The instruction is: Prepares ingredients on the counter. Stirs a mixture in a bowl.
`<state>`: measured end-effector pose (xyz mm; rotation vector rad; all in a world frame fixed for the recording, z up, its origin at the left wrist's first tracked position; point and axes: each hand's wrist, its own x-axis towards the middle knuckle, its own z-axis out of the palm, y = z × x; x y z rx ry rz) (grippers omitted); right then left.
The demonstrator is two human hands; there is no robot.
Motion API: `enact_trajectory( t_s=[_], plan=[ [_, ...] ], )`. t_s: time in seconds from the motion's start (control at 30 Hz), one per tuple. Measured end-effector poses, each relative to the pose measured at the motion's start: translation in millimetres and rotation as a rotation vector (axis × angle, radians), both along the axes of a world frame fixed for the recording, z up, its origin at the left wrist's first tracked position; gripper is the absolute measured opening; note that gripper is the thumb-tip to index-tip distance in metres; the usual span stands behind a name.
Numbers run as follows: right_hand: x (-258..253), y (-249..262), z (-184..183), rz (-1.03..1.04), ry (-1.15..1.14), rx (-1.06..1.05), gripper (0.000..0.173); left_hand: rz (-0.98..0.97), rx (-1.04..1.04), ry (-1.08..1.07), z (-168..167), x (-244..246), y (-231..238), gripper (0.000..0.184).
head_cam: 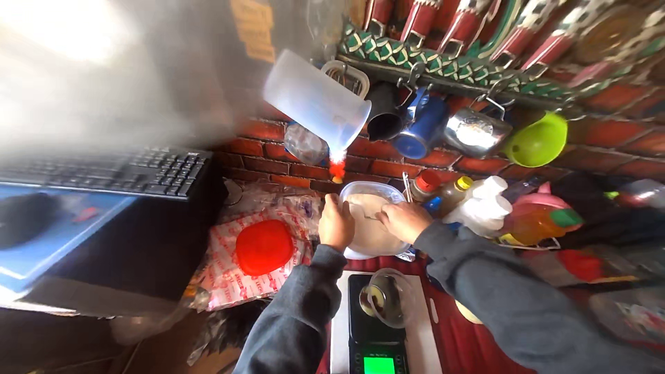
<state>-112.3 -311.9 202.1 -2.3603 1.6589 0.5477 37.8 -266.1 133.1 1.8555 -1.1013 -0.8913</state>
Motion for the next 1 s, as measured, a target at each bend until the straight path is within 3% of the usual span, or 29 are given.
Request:
enact_trajectory(
  t_s=[0.2,0.37,0.83,0.93,1.0],
  plan=[
    [-13,0,3,0.069,-0.127,0.092,0.043,0.001,-0.016,0.028,-1,1,2,0.042],
    [-50,14,3,0.036,-0.340,0.025,0.041,-0.004,-0.055,0.040,-6,1,8,0.047],
    [-86,45,-7,0.040,-0.544,-0.146,0.038,-0.001,-0.057,0.016,-7,-2,13,0.042],
    [-84,47,-5,0.015,-0.510,-0.130,0.039,0.001,-0.066,0.002,-7,-3,15,0.041],
    [-73,44,-3,0.007,-0.362,-0.104,0.040,0.000,-0.072,-0.011,-7,-3,16,0.041]
  ],
)
